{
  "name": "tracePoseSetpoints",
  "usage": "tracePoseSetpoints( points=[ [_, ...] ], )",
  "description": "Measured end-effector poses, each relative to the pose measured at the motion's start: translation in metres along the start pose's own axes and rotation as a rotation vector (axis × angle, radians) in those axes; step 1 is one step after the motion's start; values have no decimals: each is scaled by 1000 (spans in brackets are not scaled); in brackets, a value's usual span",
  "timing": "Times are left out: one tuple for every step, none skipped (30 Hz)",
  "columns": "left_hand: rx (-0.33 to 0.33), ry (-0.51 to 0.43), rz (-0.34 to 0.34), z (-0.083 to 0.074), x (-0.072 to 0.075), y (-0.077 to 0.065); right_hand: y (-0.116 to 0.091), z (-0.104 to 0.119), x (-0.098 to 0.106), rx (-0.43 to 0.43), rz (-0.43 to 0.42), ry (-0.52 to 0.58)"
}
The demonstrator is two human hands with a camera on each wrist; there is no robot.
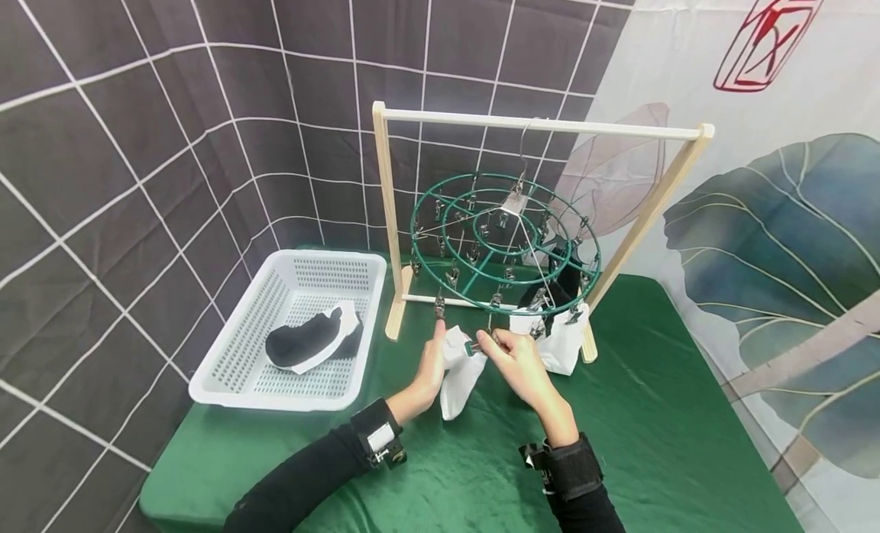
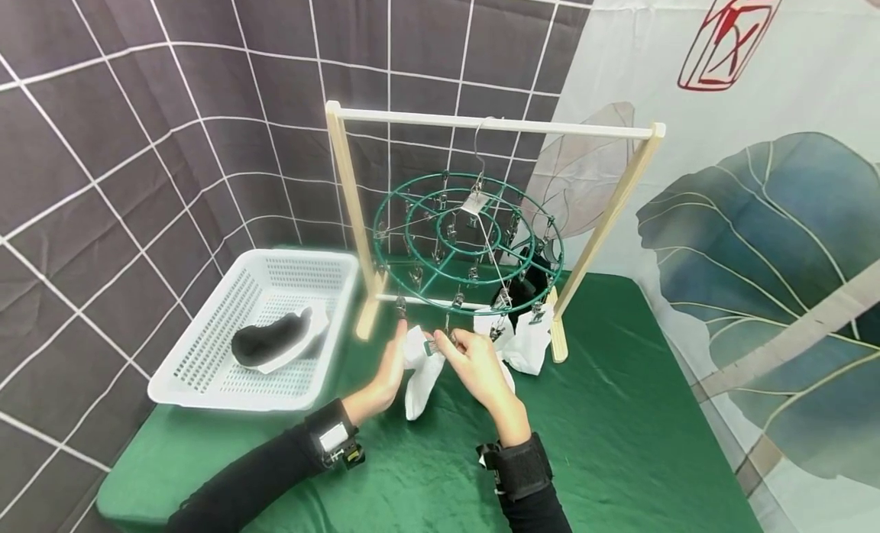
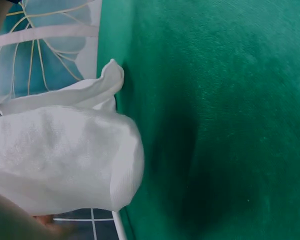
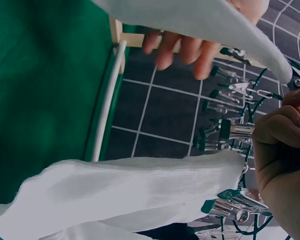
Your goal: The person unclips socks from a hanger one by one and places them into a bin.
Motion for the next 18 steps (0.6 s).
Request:
tracePoseSetpoints(
  points=[
    [2, 6, 13, -5, -1, -4, 0, 0, 0, 1, -5, 0],
    [-5, 17, 24, -7, -2, -4, 0, -1, 1, 2, -12, -3],
    [-18, 32, 33, -9, -3, -5, 0, -1, 2, 1, -19, -5],
    [-43, 51, 49, -12, -5, -5, 0, -2, 2, 2, -25, -4],
    [-71, 65, 62, -14, -6, -6, 0, -3, 3, -1, -30, -8],
    [-100, 72, 76, -13, -6, -4, 0, -4, 4, -2, -36, -15],
    [-127, 87, 89, -10, -7, -1, 0, -4, 4, -1, -40, -18],
    [-150, 98, 104, -7, -7, 1, 0, -5, 4, -3, -42, -17],
    [-168, 105, 114, -7, -8, 1, 0, -5, 5, -4, -42, -17],
    [-184, 111, 124, -7, -8, 1, 0, -5, 5, -1, -42, -19],
    [-201, 119, 131, -8, -8, 1, 0, -5, 5, -2, -42, -21],
    [-221, 131, 135, -10, -8, 0, 0, -5, 5, -1, -41, -21],
    [-248, 157, 134, -12, -8, 0, 0, -5, 5, 1, -40, -20],
    [-280, 187, 131, -16, -8, -1, 0, -5, 5, 0, -40, -22],
    [-310, 217, 128, -19, -8, -1, 0, -5, 5, 1, -40, -25],
    [-350, 252, 128, -22, -8, -1, 0, -5, 5, 3, -41, -25],
    [-392, 292, 129, -26, -8, -2, 0, -5, 5, 4, -42, -25],
    [-439, 345, 131, -30, -9, -2, 0, -5, 5, 10, -45, -25]
  ],
)
Point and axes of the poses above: each hand's wrist, its own y-axis towards the middle knuckle, its own x-axis out of the back of the hand, z = x × y, the point moved 9 cm from there along y, towards the middle knuckle, and after that the axes turned 8 degrees about -y, right-handed, at the moved point
